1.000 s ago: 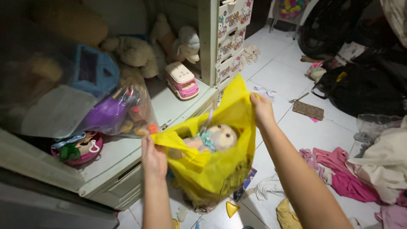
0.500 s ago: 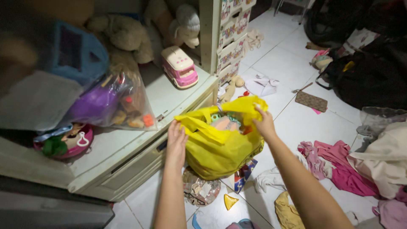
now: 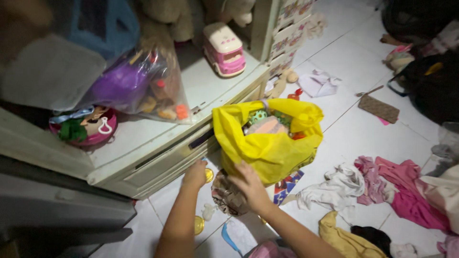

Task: The person organizes a cluttered room by moving a suitcase, placing shoes on a rack, hanging a pair of pants, and sorting various toys and clothes into a cabinet and a yellow bag.

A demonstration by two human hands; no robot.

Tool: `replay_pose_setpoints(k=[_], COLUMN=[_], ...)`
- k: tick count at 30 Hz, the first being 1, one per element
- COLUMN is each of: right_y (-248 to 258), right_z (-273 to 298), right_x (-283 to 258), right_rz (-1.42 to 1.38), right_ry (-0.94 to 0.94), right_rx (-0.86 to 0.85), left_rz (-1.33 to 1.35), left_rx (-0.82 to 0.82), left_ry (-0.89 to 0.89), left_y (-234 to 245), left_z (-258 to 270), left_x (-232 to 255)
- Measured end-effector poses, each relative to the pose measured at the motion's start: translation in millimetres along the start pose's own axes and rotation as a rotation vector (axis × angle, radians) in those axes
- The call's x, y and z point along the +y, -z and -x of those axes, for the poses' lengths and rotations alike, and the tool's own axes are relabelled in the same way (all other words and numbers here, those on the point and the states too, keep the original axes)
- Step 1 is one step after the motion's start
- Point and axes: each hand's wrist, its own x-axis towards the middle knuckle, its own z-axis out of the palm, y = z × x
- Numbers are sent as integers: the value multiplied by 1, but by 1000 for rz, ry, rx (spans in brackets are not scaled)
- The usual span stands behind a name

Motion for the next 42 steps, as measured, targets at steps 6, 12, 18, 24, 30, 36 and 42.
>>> replay_pose_setpoints(k=[6,12,18,24,30,36,42], right_y=[-66,-116,-123,-86,-46,-26,-19], right_z=[40,48,92,139,164,192,205], right_x=[-11,-8,3,-12,-4,68,155], right_rz=[-206,-11,43,26,24,-425,-499], right_ry=[-234,-383,-328,-324,-489,-865,-1308], right_rx=[-376,-641,-560,-363,-502,-507,-10], left_rz=[-133,-57,-117,-211,-221,-99,218], left_rx=[64,69,20,-45,-177,-309,-429], left_ry=[-36,-23,61,19,-76,-151,-265], left_y=[-5,-1,1,-19,-56,-50,-62], left_z=[15,19,21,35,57,45,46], left_x=[-6,3,15,-1,-2,49,125])
